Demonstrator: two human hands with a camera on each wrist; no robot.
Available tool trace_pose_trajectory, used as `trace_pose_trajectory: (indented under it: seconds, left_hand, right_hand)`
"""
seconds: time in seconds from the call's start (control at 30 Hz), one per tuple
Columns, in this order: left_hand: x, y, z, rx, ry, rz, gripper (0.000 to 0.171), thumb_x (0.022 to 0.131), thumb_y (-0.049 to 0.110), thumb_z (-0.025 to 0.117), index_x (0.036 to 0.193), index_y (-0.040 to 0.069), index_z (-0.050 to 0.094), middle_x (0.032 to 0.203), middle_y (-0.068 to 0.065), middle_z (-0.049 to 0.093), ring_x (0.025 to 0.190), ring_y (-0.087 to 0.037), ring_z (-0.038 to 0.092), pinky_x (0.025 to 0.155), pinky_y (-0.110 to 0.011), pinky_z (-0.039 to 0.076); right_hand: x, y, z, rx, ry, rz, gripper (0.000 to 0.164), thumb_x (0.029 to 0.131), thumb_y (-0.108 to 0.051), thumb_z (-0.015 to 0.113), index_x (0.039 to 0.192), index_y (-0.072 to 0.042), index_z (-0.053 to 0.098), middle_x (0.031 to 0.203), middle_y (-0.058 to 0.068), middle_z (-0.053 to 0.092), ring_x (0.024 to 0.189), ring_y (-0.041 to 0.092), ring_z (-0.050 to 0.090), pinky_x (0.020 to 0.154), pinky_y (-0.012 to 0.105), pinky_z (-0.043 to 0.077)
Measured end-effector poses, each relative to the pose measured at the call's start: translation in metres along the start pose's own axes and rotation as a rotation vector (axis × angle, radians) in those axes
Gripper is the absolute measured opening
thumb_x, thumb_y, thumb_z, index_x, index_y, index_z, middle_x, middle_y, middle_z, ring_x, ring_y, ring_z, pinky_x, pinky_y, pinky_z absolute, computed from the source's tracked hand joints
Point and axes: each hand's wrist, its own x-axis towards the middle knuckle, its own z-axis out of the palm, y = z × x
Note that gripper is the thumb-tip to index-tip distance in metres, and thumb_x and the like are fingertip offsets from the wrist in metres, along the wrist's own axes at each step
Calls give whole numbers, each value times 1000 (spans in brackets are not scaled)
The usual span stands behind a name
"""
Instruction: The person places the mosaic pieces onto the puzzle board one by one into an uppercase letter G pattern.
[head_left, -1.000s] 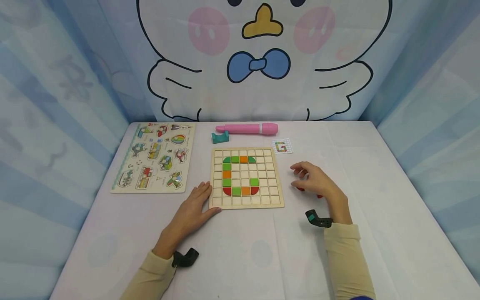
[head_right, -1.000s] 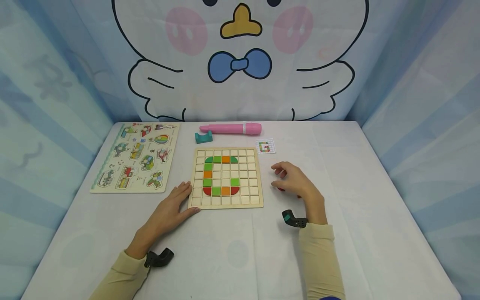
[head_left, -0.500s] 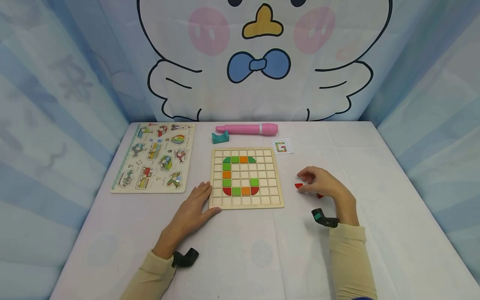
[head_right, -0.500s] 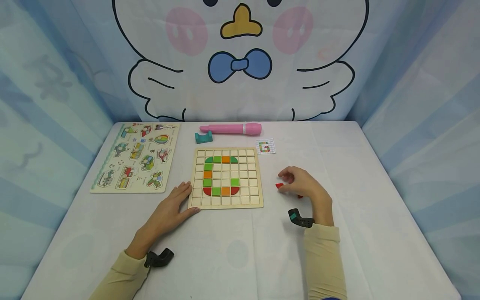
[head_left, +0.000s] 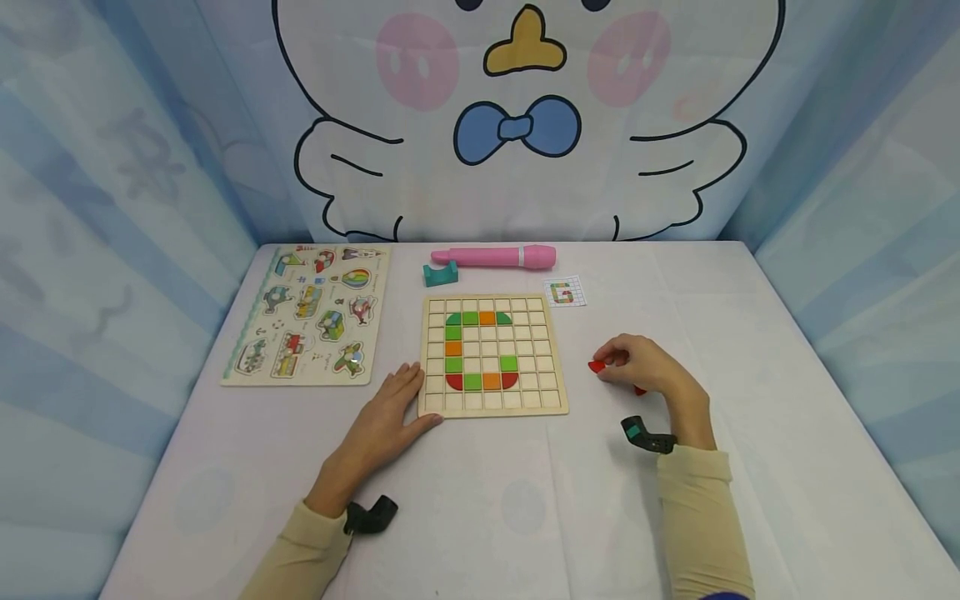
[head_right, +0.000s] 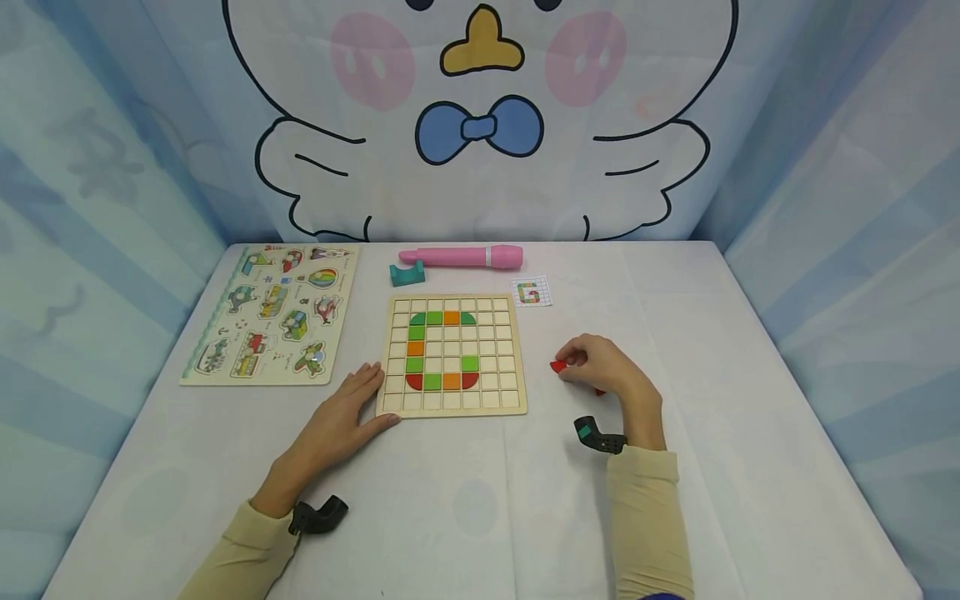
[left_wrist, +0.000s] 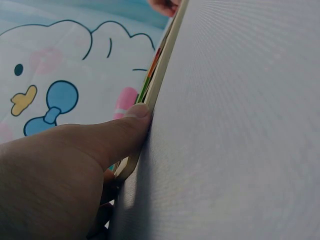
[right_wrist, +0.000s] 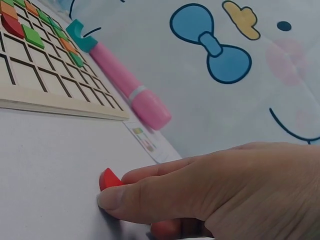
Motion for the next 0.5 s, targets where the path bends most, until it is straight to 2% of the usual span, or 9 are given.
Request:
trace_pose_trajectory:
  seconds: [0.27, 0.37, 0.5]
  left_hand:
    - [0, 0, 0, -5, 3, -1, 84, 92, 49, 69, 153, 1, 38, 162, -13, 36, 154, -31, 27, 128, -47, 23]
    - [0, 0, 0, -3, 3, 1, 83, 92, 48, 69, 153, 1, 38, 162, -14, 36, 154, -31, 27, 128, -47, 23]
    - [0, -1, 1, -4, 5, 3, 83, 91, 46, 70, 153, 0, 38, 162, -15, 36, 153, -32, 27, 128, -48, 23]
  right_hand:
    - [3, -4, 3, 23, 3, 48, 26, 88, -17, 75, 111, -8, 68, 95, 9, 61, 85, 23, 53, 67, 27, 48]
    - [4, -5, 5, 36, 15, 35, 22, 88, -15, 75, 107, -8, 66, 93, 8, 61, 83, 22, 54, 66, 27, 48]
    - [5, -7, 7, 30, 44, -25, 16, 89, -12, 74, 102, -7, 65, 90, 8, 63, 82, 21, 54, 69, 28, 47]
